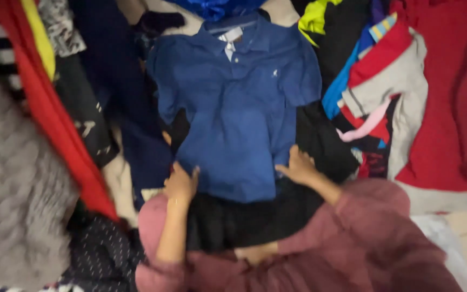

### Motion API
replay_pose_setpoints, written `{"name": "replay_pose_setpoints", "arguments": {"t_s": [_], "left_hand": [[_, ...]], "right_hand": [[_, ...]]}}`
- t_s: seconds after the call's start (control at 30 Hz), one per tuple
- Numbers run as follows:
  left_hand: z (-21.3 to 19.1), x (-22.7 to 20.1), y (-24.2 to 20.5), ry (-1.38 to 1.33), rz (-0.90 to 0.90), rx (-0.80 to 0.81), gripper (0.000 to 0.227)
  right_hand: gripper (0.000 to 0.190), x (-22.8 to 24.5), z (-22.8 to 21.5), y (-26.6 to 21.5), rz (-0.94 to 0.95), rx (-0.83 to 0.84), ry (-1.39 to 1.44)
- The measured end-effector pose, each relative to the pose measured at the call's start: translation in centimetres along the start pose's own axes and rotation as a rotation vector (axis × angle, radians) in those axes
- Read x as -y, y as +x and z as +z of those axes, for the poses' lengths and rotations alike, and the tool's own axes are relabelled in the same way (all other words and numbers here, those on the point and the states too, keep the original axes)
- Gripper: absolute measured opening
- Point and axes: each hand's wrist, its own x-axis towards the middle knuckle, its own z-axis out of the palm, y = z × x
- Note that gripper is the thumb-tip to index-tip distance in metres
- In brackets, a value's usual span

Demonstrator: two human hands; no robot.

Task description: A person sitting on the floor tags a black shirt with a tagging gun, folds it, then folds a blue polo shirt and begins buttoning a red polo shirt.

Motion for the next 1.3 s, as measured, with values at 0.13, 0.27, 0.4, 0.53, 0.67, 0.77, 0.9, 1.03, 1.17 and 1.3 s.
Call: {"name": "replay_pose_setpoints", "arguments": {"t_s": [0.13,0.27,0.4,0.53,0.67,0.77,0.9,1.03,1.17,1.3], "left_hand": [[0.1,1.0,2.6,-0.378,0.020,-0.044,0.072],[-1.5,2.0,1.0,-0.630,0.047,-0.172,0.043],[-5.6,1.1,-4.1,-0.918,0.174,-0.337,0.021],[-9.7,0.6,-8.4,-1.334,0.338,-0.500,0.020],[-8.3,1.6,-9.4,-1.284,0.362,-0.541,0.018],[-9.1,1.4,-10.8,-1.019,0.341,-0.149,0.024],[-7.9,1.4,-8.3,-1.049,0.412,0.000,0.047],[-9.6,0.8,-9.6,-0.877,0.497,0.102,0.051],[-7.7,2.8,-8.2,-0.904,0.594,0.084,0.034],[-10.1,1.9,-11.9,-1.133,0.653,-0.023,0.030]], "right_hand": [[0.054,-0.9,0.5,1.3,0.060,0.026,0.429],[0.039,-3.5,1.5,1.6,0.067,-0.061,0.754],[0.049,-2.5,-4.7,-3.3,0.054,-0.059,1.467],[0.033,-11.0,-7.4,-2.0,-0.004,-0.457,1.657],[0.017,-16.0,-9.4,-3.8,0.192,-0.963,1.256],[0.058,-16.5,-7.1,-4.3,0.210,-0.605,0.938],[0.104,-11.1,-8.2,-7.4,0.241,-0.165,0.650],[0.081,-9.2,-8.5,-7.7,0.189,0.044,0.502],[0.053,-13.5,-7.9,-6.0,0.191,-0.085,0.883],[0.055,-15.2,-9.7,-8.6,0.178,-0.302,1.191]]}}
